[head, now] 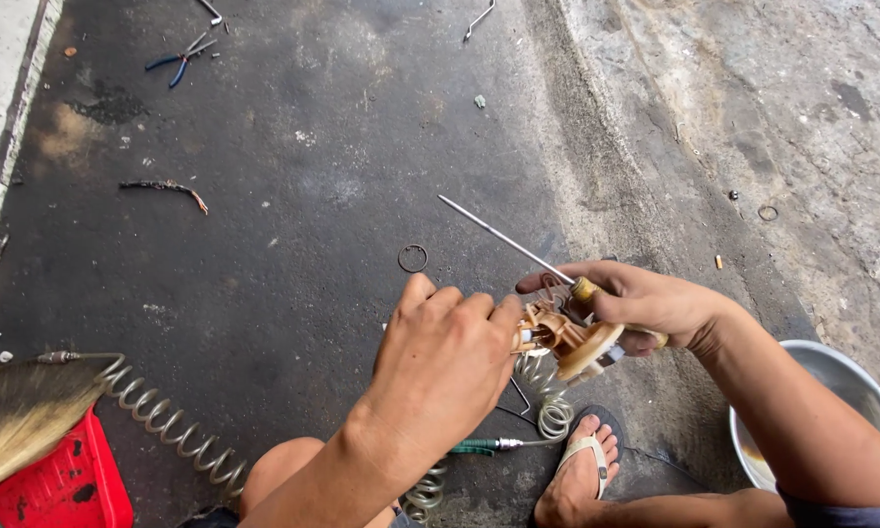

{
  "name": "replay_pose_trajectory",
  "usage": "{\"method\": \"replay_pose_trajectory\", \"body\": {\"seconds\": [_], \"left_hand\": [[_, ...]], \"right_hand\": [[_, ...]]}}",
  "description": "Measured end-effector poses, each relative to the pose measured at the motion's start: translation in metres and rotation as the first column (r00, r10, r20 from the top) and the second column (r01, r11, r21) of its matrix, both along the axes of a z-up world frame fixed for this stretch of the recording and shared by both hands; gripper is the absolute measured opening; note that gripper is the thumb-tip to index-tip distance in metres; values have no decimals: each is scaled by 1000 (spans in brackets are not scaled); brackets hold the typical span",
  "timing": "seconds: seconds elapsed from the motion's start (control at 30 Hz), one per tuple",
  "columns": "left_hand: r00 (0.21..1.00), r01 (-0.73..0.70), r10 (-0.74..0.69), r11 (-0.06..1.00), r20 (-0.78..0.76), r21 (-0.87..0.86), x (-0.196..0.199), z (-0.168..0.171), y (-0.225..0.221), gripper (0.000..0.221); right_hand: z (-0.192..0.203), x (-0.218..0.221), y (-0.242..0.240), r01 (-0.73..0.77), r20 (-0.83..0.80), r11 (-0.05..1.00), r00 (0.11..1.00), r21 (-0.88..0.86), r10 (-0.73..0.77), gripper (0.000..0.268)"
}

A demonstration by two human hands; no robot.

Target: Disassembling and inspecting a motorcycle fuel pump assembly using a screwdriver

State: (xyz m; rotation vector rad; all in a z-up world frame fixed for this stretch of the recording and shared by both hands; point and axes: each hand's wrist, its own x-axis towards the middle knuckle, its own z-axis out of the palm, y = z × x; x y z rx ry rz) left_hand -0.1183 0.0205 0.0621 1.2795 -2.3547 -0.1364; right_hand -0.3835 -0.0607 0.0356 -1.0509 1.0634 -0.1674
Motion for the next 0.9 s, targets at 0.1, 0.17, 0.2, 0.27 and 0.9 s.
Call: {"method": "replay_pose_trajectory", "body": {"seconds": [0.1, 0.17, 0.2, 0.27, 0.9], "left_hand": [[1000, -11, 11, 1000, 27, 2, -4, 1, -3, 10], [999, -23, 22, 999, 36, 29, -7, 1, -5, 13], [999, -14, 12, 999, 50, 46, -7, 2, -7, 14], [998, -5, 2, 998, 59, 64, -7, 4, -9, 14], [995, 96, -103, 966, 16, 239, -4, -1, -27, 17]], "right_hand": [[3, 2, -2, -15, 127, 1000, 992, 19, 13, 98], [-5, -8, -6, -24, 280, 998, 960, 51, 9, 105], [-11, -13, -9, -47, 342, 997, 939, 60, 24, 105], [-24, -26, -15, -70, 400, 995, 916, 70, 37, 115], [-41, -30, -50, -261, 224, 936, 923, -236, 313, 74]]}}
